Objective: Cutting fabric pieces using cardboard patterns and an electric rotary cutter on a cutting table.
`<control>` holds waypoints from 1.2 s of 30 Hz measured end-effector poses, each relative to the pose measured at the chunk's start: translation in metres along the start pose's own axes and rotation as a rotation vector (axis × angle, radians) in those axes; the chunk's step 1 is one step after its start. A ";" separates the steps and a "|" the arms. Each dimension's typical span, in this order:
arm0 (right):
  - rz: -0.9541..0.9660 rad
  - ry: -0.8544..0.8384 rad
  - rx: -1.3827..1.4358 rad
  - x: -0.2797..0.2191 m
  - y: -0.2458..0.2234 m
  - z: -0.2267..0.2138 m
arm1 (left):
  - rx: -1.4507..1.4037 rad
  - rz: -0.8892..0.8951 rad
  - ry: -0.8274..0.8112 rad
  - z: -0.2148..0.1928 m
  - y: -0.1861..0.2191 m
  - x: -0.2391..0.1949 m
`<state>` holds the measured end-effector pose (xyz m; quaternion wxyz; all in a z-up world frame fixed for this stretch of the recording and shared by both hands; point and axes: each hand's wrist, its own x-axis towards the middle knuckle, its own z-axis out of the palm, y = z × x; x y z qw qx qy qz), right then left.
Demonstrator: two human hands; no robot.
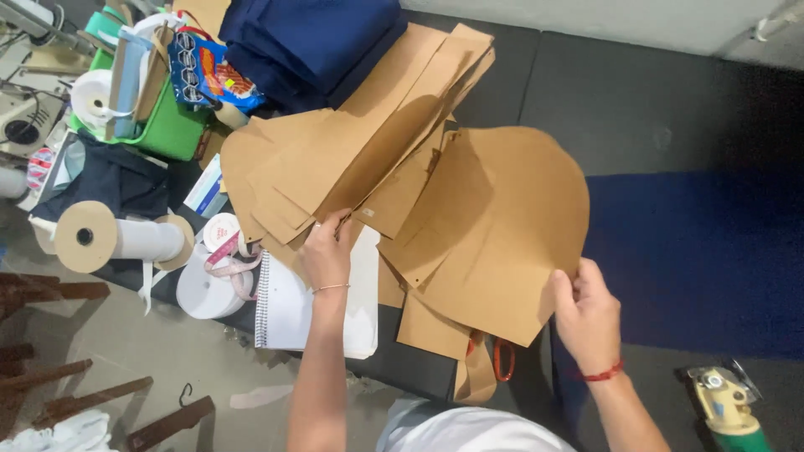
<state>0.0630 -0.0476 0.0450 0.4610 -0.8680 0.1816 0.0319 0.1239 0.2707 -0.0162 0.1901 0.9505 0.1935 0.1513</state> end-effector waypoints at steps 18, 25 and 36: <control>0.039 -0.357 -0.018 0.016 0.060 0.082 | 0.068 -0.096 -0.128 0.001 0.008 -0.005; 0.088 -0.054 0.004 0.009 0.074 -0.017 | 0.043 -0.137 -0.234 -0.002 0.012 -0.002; 0.495 0.436 0.895 -0.012 0.195 -0.046 | 0.153 -0.085 -0.384 0.002 0.022 -0.018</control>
